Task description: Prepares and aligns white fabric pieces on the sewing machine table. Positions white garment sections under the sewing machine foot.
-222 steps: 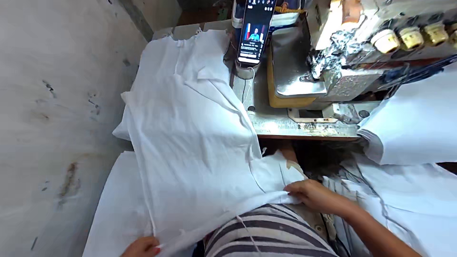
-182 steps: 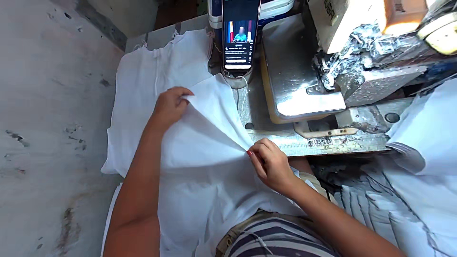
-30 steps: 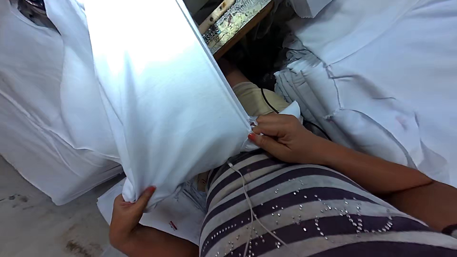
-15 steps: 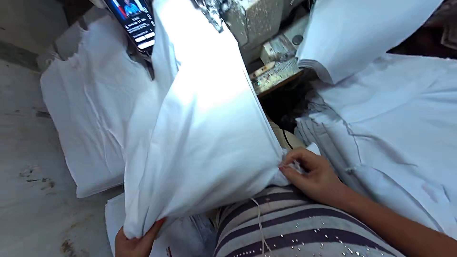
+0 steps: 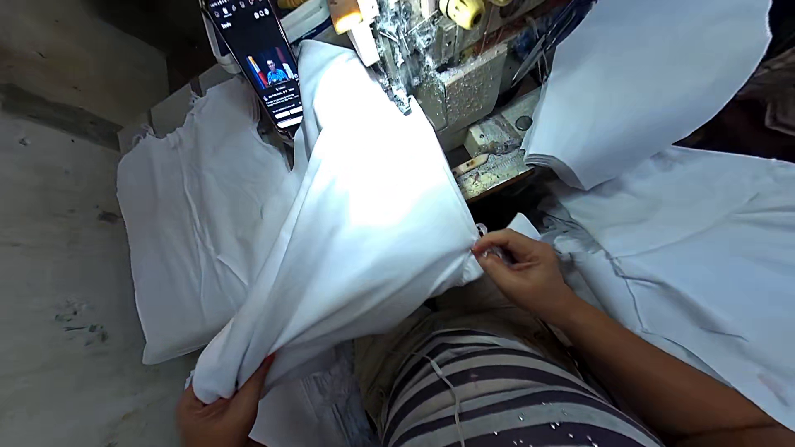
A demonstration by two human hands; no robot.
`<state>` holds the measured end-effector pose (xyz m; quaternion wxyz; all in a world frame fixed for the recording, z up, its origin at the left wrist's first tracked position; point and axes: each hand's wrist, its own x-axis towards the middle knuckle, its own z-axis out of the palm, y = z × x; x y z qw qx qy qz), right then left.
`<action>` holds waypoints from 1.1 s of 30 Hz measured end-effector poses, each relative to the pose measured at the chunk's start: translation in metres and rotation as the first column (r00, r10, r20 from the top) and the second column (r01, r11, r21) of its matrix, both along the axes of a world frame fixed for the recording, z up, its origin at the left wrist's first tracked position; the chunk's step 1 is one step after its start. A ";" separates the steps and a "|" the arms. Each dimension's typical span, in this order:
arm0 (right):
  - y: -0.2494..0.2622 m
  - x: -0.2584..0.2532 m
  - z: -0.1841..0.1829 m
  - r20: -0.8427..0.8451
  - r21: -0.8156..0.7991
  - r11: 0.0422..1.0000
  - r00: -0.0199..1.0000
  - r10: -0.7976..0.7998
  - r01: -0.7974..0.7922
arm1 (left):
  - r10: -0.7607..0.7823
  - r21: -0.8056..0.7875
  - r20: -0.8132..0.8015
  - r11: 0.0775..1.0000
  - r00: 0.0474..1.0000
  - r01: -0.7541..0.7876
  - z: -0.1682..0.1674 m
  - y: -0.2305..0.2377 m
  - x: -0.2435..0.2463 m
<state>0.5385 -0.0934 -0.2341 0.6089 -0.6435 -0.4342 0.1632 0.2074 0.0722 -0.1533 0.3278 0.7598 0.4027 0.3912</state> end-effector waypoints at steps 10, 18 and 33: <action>0.079 0.039 0.017 0.086 0.072 0.996 0.995 -0.056 0.050 | 0.013 0.151 -0.053 0.988 0.998 -0.005 0.026 0.076 0.034; 0.133 0.058 0.033 -0.021 0.096 0.990 0.995 -0.101 0.102 | 0.230 0.319 -0.345 0.941 0.910 -0.116 0.022 0.090 0.101; 0.083 0.054 0.024 0.157 -0.115 0.993 0.987 0.017 0.001 | 0.215 0.437 -0.486 0.899 0.847 0.022 0.037 0.113 0.090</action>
